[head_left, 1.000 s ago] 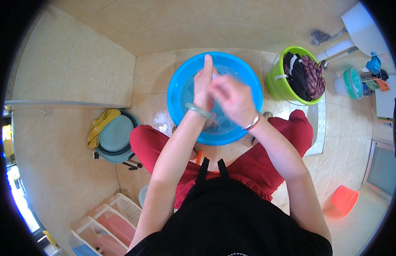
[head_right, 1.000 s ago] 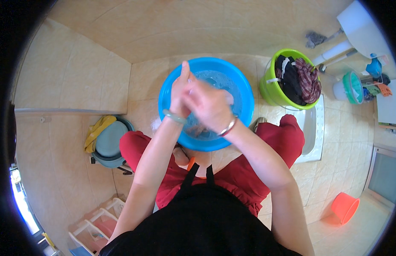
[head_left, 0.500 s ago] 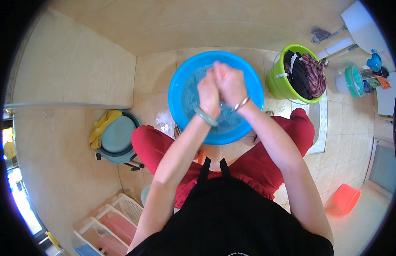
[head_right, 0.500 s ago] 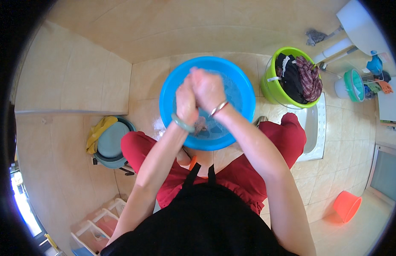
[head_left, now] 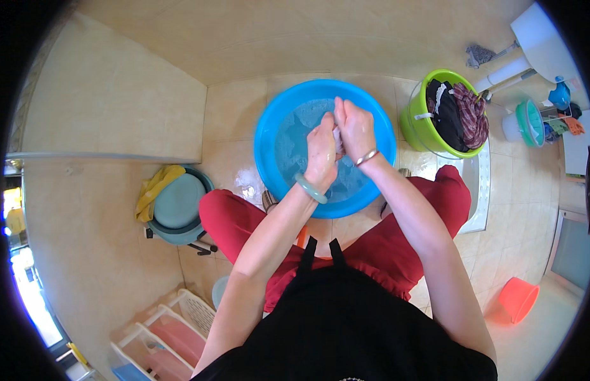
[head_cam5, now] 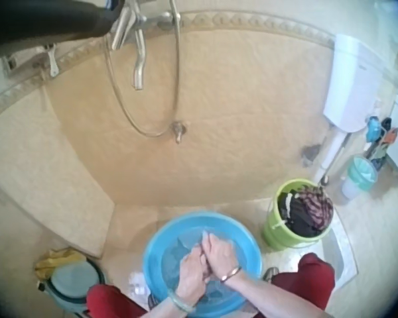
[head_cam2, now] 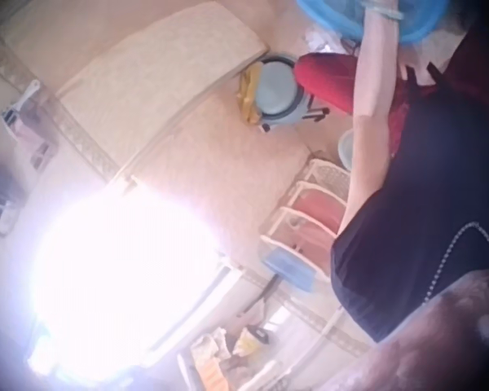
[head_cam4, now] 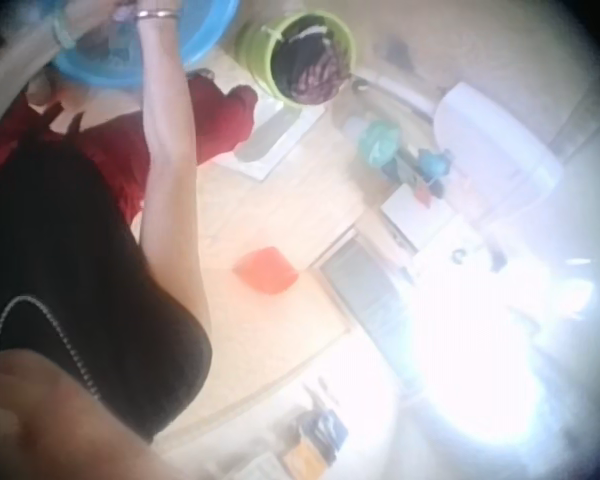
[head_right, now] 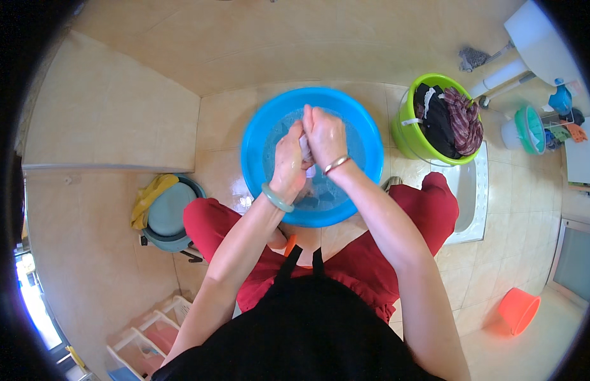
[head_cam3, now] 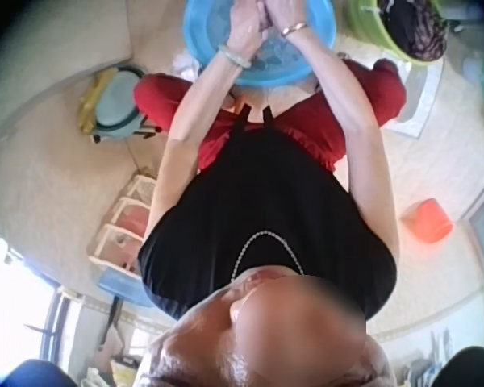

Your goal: The person hand washes a red and white plaid shirt in a blue basin filled with water. They scrub the fabric, rinse it, and wring it out before placing it into a green bucket. The person then washes a small light purple cloth in the same basin.

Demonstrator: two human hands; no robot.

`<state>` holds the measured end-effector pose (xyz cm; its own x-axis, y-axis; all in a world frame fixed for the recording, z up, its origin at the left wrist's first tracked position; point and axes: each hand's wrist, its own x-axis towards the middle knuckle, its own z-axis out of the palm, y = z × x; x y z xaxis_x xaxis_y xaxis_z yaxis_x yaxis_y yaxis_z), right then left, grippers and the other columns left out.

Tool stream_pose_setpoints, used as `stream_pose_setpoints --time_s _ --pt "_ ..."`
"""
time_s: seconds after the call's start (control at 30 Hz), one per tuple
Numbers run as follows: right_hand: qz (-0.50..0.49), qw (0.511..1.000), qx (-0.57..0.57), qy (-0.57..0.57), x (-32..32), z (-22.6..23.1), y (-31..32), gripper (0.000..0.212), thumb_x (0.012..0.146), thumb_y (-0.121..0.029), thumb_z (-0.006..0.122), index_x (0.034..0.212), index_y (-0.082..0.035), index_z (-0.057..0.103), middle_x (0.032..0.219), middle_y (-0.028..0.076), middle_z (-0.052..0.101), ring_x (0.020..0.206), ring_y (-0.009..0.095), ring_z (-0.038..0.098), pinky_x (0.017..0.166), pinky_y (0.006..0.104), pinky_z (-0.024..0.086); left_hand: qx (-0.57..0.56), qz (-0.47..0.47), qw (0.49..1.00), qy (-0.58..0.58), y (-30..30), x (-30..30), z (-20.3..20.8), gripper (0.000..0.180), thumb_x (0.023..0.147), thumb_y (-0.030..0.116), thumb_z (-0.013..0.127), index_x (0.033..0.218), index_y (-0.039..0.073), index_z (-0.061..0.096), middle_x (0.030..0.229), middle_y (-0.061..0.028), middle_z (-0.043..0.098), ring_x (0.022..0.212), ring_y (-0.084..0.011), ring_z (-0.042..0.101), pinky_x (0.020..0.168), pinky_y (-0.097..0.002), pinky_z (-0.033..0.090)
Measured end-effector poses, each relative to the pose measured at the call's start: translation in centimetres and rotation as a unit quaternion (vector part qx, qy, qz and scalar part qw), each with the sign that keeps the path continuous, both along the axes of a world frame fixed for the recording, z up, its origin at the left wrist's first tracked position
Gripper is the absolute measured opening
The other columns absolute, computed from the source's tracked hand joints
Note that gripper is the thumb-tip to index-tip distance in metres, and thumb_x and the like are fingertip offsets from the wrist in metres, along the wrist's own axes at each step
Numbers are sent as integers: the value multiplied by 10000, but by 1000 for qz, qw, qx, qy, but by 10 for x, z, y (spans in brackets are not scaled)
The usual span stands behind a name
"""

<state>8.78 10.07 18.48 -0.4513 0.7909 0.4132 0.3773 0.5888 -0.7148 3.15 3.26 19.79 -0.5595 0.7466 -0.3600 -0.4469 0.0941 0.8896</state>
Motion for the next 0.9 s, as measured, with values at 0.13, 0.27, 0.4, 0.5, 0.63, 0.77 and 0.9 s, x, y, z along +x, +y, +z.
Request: stream_pose_setpoints --time_s 0.13,0.27,0.4,0.5,0.63,0.77,0.9 --pt "82 987 68 117 -13 29 -54 282 925 -205 518 702 -37 555 611 171 555 536 324 560 502 400 417 179 -90 946 -257 -16 -40 -82 284 958 332 442 842 104 564 728 -34 548 742 -158 568 615 -302 466" --pt "12 1000 -18 12 6 -14 12 262 905 -225 539 719 -43 569 626 179 577 566 326 587 517 417 441 -50 -33 994 -87 -9 3 9 304 957 385 451 800 136 530 683 24 517 569 -74 471 461 -244 321" --pt "57 962 -245 103 20 -4 20 178 922 -187 527 844 -44 598 732 116 621 660 213 588 612 324 468 -9 -13 975 -222 -10 -14 9 325 949 416 480 794 138 540 648 32 496 500 -72 386 428 -237 238" --pt "182 864 -382 274 41 1 33 169 909 -118 533 1061 -47 562 975 68 618 827 131 573 729 267 467 19 -23 970 -240 -12 -35 -3 508 912 575 434 820 87 538 666 -15 493 539 -121 429 500 -273 388" --pt "278 798 -452 286 54 41 14 393 882 -13 523 1266 -64 457 1224 63 524 947 94 547 787 253 475 69 -87 967 -229 -18 -57 -16 594 901 623 387 1029 64 544 911 -40 567 794 -140 522 788 -334 457" --pt "275 815 -432 272 46 53 -2 433 867 22 543 1282 -63 453 1200 63 545 913 101 582 728 242 505 94 -159 974 -134 -7 -42 6 518 919 531 452 1074 45 542 977 -60 603 906 -160 583 801 -328 464" --pt "178 896 -339 226 44 29 11 463 851 -4 591 1291 -48 451 1168 76 566 838 116 617 672 227 509 86 -171 981 30 -5 -30 36 209 911 227 598 1015 48 571 915 -30 610 830 -116 576 766 -260 453"
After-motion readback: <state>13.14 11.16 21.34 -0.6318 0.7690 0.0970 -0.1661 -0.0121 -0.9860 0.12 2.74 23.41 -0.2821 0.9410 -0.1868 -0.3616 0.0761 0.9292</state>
